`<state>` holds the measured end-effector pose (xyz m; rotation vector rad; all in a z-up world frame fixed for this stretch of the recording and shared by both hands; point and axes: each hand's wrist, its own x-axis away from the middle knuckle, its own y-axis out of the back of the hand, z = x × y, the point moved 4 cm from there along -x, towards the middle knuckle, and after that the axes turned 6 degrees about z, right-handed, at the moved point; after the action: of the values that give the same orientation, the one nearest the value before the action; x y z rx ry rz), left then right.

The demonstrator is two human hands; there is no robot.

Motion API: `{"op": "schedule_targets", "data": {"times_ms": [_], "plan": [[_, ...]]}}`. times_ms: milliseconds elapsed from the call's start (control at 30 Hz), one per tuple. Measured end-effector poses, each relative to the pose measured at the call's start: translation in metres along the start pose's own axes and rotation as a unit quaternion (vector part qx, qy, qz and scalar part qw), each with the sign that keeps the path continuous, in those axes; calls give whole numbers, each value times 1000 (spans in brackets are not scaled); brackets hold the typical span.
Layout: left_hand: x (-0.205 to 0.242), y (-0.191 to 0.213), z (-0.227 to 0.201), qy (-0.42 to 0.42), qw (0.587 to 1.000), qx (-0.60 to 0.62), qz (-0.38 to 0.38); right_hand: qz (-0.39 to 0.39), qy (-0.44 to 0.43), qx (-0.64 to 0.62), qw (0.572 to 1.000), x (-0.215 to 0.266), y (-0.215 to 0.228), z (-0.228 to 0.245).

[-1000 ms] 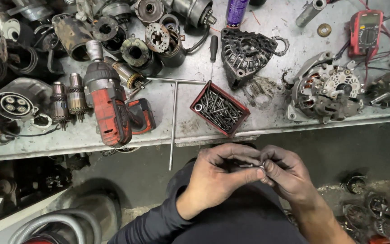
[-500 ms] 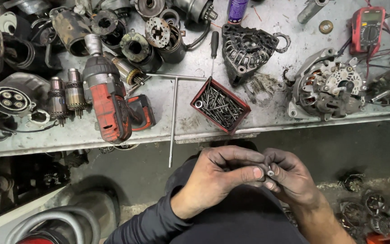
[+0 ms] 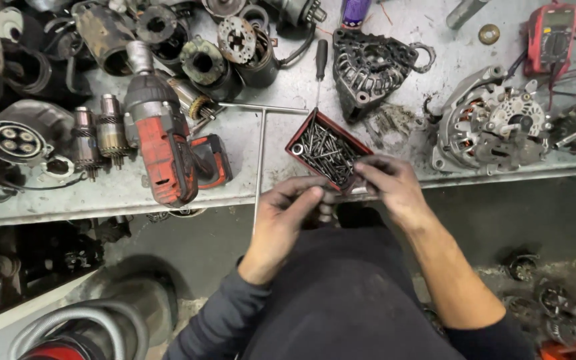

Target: The person assembles a car alternator by hand, placing a metal housing onto the main unit and securing it with screws. They then apply a white substance from a tube to the assembly.

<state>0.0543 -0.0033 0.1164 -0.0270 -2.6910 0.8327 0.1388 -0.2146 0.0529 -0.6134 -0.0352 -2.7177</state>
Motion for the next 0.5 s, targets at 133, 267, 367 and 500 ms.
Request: {"op": "schedule_targets", "data": {"times_ms": [133,267,367,500], "plan": [[-13,18,47,34,999,5,8,38,72,99,992,-10,-4,34],[-13,48,90,71,996,-61,0,6,61,308,950,-9,24,1],[-14,57,88,33,977,-209,-17,-2,-6,382,924,-4,18,-5],[-24,57,74,-72,870,-487,-38,-15,-44,511,858,-6,10,-42]]}}
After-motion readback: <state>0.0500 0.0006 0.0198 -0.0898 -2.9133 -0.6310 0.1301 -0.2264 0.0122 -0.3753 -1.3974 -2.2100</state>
